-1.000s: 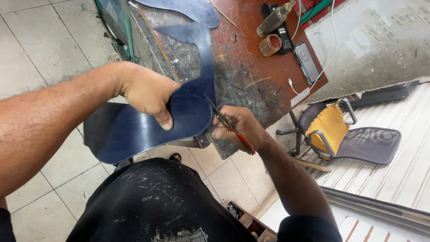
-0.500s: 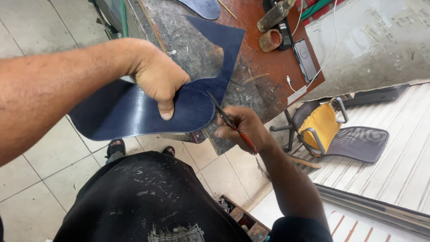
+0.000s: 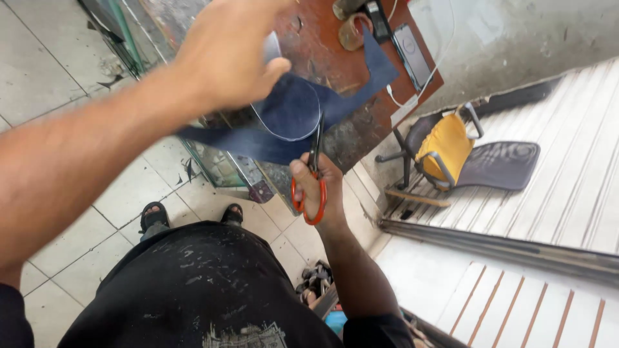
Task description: Cutting out a shoe insole shape from a piece of blue material using scissors
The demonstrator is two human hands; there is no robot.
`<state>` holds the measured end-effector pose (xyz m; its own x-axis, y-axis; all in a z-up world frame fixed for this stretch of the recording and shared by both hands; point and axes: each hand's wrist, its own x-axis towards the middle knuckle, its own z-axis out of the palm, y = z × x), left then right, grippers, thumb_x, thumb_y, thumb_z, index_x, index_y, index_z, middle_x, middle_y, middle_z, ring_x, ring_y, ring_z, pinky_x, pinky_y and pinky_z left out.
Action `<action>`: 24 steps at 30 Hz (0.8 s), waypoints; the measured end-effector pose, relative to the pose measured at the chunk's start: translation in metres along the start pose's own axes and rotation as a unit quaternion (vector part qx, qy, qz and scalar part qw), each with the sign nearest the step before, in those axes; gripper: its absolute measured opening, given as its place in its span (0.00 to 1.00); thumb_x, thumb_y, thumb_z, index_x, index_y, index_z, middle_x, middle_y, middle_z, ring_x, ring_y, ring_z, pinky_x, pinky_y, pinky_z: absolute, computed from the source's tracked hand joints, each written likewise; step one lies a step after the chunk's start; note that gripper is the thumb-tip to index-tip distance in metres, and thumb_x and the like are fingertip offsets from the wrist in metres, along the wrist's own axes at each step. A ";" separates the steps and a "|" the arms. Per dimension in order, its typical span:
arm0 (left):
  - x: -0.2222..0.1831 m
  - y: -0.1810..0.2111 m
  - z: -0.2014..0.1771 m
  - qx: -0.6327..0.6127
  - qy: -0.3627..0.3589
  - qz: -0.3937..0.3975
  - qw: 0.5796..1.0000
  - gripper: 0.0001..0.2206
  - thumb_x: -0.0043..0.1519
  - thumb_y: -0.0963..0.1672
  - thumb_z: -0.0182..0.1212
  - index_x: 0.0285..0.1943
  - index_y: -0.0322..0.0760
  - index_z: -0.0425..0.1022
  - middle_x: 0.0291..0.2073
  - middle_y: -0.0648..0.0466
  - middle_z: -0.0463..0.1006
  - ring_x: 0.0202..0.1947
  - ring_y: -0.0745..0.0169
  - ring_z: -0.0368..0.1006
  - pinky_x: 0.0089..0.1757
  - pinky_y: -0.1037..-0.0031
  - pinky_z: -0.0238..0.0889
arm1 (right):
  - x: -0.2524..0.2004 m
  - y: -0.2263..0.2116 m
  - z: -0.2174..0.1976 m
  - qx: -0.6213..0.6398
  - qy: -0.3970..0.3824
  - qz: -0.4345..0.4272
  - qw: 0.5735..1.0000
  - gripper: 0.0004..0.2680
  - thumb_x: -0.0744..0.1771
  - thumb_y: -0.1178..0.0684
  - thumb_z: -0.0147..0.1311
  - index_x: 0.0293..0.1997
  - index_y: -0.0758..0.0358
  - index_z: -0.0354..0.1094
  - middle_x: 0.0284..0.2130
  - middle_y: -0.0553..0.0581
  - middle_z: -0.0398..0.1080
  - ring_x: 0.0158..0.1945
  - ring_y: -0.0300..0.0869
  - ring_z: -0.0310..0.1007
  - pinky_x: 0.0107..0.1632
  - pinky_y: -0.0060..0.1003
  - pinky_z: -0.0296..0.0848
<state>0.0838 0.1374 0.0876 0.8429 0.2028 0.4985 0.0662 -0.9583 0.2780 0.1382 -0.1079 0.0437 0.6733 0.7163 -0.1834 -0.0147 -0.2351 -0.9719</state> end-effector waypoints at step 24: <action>-0.084 0.057 0.133 -0.735 0.072 -0.276 0.615 0.10 0.58 0.35 0.72 0.46 0.31 0.79 0.35 0.45 0.82 0.37 0.54 0.82 0.37 0.61 0.80 | -0.030 0.053 -0.008 0.101 0.059 -0.076 0.990 0.12 0.69 0.48 0.55 0.40 0.72 0.67 0.15 0.63 0.65 0.17 0.42 0.69 0.17 0.33 0.71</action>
<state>0.0874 0.0390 -0.0474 0.8451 0.5336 0.0327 -0.3228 0.4605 0.8269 0.1228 -0.1470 -0.0011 0.7610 0.6483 -0.0248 -0.0447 0.0143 -0.9989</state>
